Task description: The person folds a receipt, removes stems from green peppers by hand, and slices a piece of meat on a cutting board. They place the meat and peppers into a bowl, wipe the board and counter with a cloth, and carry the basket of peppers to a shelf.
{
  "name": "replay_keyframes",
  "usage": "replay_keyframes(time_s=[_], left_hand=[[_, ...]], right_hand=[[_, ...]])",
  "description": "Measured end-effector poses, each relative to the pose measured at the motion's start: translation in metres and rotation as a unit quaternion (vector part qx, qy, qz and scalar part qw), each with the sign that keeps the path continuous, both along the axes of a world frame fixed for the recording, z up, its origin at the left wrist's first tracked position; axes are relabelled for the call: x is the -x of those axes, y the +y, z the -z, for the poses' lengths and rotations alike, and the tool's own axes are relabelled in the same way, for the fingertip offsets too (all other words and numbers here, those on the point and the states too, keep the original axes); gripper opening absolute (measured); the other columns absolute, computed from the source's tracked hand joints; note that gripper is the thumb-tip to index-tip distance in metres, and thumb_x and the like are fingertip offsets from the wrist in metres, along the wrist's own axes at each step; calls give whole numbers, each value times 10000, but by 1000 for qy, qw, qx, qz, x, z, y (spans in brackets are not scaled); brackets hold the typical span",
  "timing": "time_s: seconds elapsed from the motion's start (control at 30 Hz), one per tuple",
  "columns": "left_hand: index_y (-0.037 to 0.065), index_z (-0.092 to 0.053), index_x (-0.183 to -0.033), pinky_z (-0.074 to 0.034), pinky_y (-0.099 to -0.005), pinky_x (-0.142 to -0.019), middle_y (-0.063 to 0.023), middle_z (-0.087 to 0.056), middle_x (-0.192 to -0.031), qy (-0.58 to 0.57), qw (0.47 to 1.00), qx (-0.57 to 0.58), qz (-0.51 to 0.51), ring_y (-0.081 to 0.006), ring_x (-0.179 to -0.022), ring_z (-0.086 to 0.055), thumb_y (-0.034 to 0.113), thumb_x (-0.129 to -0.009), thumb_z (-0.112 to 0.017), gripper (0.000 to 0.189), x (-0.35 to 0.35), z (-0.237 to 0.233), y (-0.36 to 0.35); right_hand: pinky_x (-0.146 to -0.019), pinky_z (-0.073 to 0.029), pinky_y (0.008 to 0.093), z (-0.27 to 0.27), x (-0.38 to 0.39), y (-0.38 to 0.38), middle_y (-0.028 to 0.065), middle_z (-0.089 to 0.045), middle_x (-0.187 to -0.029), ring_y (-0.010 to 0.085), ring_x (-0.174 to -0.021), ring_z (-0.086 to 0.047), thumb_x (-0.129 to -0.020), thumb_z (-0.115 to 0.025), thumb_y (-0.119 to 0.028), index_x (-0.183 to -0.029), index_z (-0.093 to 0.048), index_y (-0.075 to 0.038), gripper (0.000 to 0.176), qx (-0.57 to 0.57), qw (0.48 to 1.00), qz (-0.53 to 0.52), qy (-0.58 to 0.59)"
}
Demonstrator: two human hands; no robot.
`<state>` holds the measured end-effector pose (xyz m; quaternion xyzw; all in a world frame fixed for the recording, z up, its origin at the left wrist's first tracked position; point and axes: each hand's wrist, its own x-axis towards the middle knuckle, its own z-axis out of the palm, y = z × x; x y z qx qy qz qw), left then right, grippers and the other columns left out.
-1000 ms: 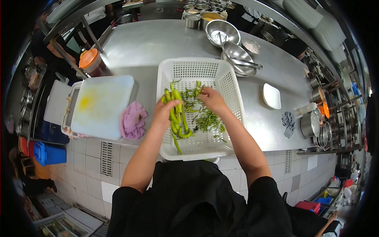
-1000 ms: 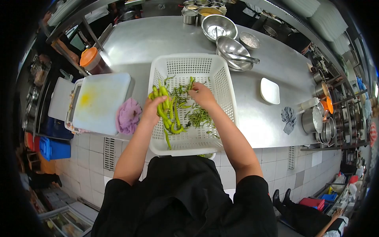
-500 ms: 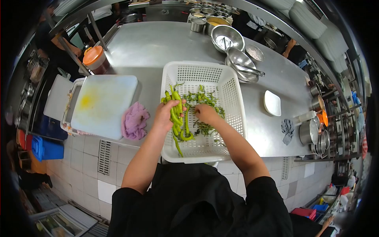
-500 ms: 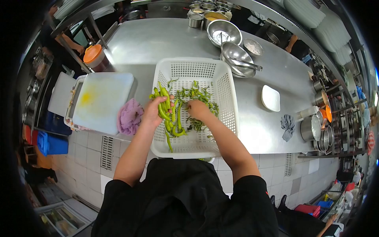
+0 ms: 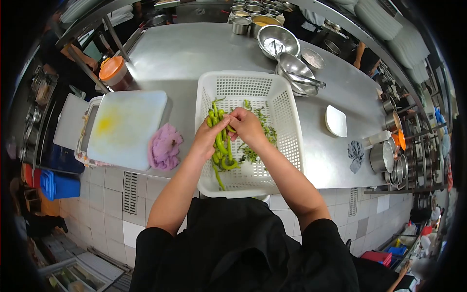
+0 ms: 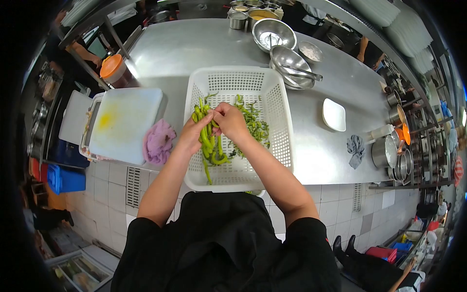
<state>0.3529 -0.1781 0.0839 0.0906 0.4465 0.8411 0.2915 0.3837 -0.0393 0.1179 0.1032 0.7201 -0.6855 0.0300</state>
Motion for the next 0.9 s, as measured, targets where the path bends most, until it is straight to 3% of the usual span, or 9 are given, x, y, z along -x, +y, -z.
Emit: replay_keyframes(time_s=[0.2,0.3,0.37,0.53,0.6,0.63,0.67,0.73,0.9], left_hand=[[90,-564,-1102,-523,-312,-638,-47,-637,-961,-83,996,-20,-9,-143,-819,-619,246,-878,-641,284,1,-5,-8],[98,-562,-1108,-538,-331,-633,-60,-642,-981,-123,990,-60,-18,-171,-836,-635,237,-879,-630,277,4,-2,-11],[100,-555,-1117,-538,-331,-630,-71,-642,-976,-129,986,-101,9,-193,-834,-639,227,-880,-621,277,4,-2,-14],[108,-552,-1115,-535,-325,-605,-87,-640,-953,-161,981,-111,-15,-207,-808,-640,222,-877,-624,274,4,-2,-15],[109,-553,-1108,-533,-320,-592,-92,-638,-947,-165,980,-113,-17,-207,-798,-640,222,-877,-624,267,5,-1,-16],[110,-551,-1104,-529,-315,-578,-94,-635,-945,-163,979,-121,-22,-204,-788,-638,223,-878,-622,263,5,0,-15],[111,-549,-1101,-525,-310,-564,-96,-631,-942,-159,978,-130,-26,-202,-777,-635,223,-879,-621,259,5,1,-15],[115,-546,-1103,-520,-307,-557,-97,-628,-938,-161,977,-135,-28,-200,-772,-632,224,-880,-619,258,6,2,-14],[129,-540,-1114,-508,-312,-549,-99,-621,-932,-184,968,-169,-23,-195,-754,-621,227,-875,-623,272,3,-2,-21]], right_hand=[[-448,-469,276,-3,-5,-16,68,-597,-688,144,-520,-584,-909,-593,-198,-873,-615,27,229,-173,975,70,120],[-514,-470,305,-1,2,-21,74,-594,-675,156,-562,-579,-917,-583,-236,-896,-637,17,259,-338,883,114,304],[-596,-475,327,-11,-2,-23,75,-599,-674,165,-609,-578,-935,-547,-294,-911,-648,-11,302,-127,976,116,131],[-525,-462,270,22,12,18,41,-643,-786,133,-591,-579,-949,-517,-300,-929,-626,-9,311,-132,975,133,116],[-577,-489,351,29,10,25,109,-670,-806,213,-644,-633,-906,-528,-333,-907,-635,-2,348,-372,927,-43,7],[-746,-494,439,35,5,24,176,-673,-895,357,-846,-641,-831,-547,-359,-910,-657,-5,379,-438,885,-153,-45],[-746,-494,439,40,-1,17,176,-673,-895,357,-846,-641,-831,-547,-359,-910,-657,-5,379,-438,885,-150,-47],[-797,-498,414,53,-10,3,190,-661,-943,339,-895,-636,-783,-568,-358,-920,-659,-2,392,-556,753,-318,-152],[-805,-497,399,75,2,24,188,-656,-983,327,-937,-629,-754,-590,-360,-958,-659,-16,405,-488,815,-269,-160]])
